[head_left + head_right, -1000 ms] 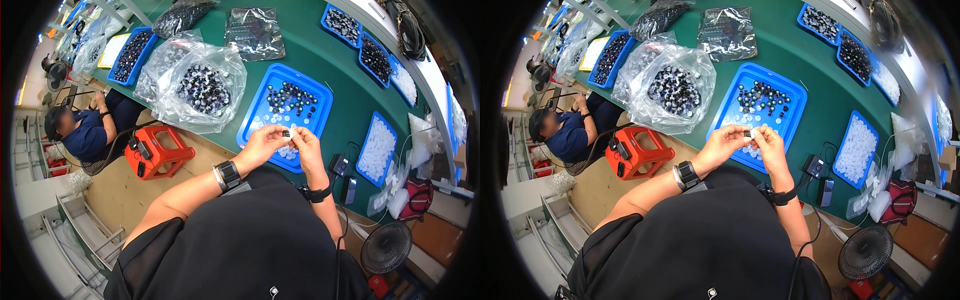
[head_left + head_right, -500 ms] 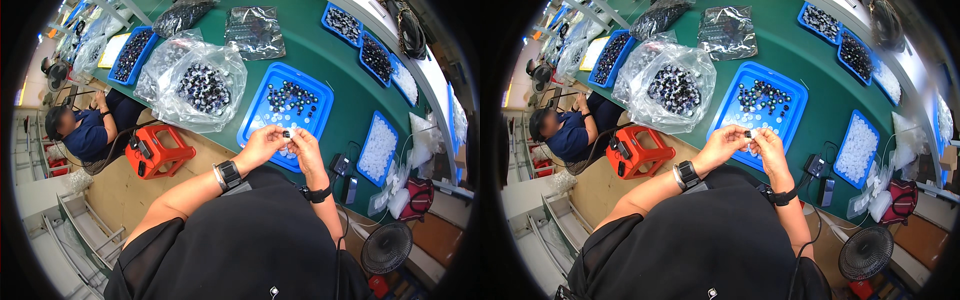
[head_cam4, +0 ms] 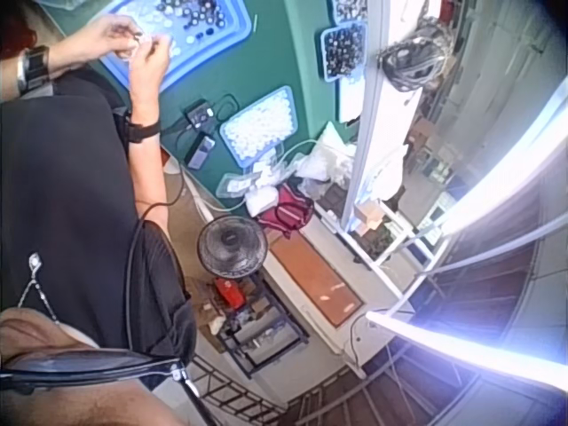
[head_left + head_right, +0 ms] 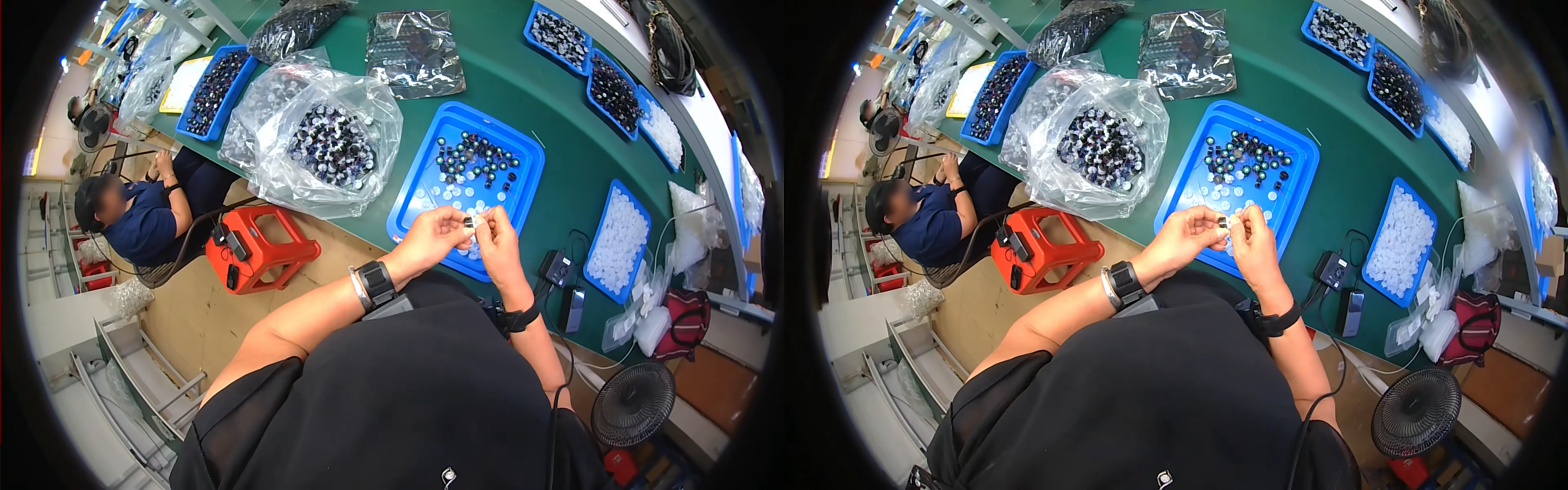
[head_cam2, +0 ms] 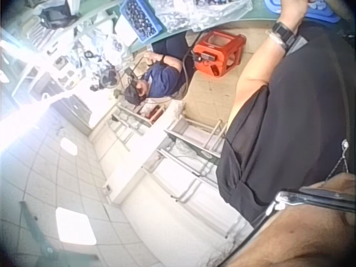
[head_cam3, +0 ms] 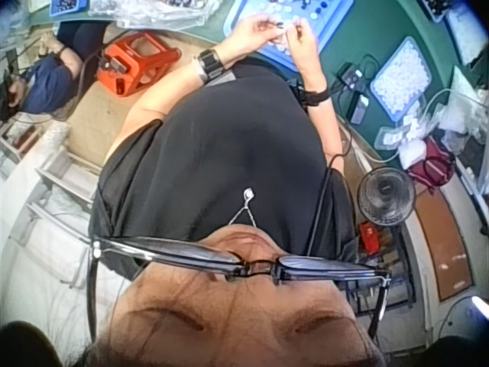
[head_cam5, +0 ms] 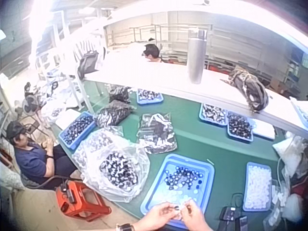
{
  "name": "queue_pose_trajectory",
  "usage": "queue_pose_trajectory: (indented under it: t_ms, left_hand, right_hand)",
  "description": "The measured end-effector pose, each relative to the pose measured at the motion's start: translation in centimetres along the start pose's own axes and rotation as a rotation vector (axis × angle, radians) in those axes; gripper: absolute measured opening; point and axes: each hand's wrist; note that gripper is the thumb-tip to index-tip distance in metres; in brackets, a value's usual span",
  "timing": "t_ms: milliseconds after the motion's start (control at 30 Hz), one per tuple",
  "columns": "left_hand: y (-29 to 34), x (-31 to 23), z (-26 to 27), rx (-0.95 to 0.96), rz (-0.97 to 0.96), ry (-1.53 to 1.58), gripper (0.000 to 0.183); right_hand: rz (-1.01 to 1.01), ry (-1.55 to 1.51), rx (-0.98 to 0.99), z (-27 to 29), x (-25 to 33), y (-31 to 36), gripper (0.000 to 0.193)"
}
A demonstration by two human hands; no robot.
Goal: The person sits at a green workbench in a factory setting and assembles small electronic components. They pick up a white plastic piece and a black cylindrical part from blue trays, fit them together by hand, and place the finished unit into a clear plastic bag. The process is repeated continuously throughout the clip.
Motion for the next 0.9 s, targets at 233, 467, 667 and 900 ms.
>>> queue_pose_trajectory:
  t_ms: [233,467,667,900]
  left_hand:
    - [-0.2,-0.2,0.7,0.061,0.139,0.383,0.022]
    - [0.0,-0.3,1.1,0.177,0.351,0.702,0.026]
    - [-0.1,0.8,1.3,0.176,0.451,0.804,0.022]
    - [-0.1,1.7,1.2,0.157,0.502,0.865,0.020]
  right_hand:
    - [-0.262,-0.401,0.019,0.3,0.7,-0.4,0.018]
    - [0.088,0.192,0.093,-0.7,1.9,-0.1,0.029]
    - [0.370,0.673,0.101,-1.4,2.7,0.0,0.023]
    - [0.563,0.808,0.141,-0.6,1.3,-0.3,0.022]
Point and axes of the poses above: each hand's wrist, its own y-axis away from the middle knuckle, its own z-axis out of the back of the hand, x = y × z, and after that the axes turned 8 degrees about -y, right-handed
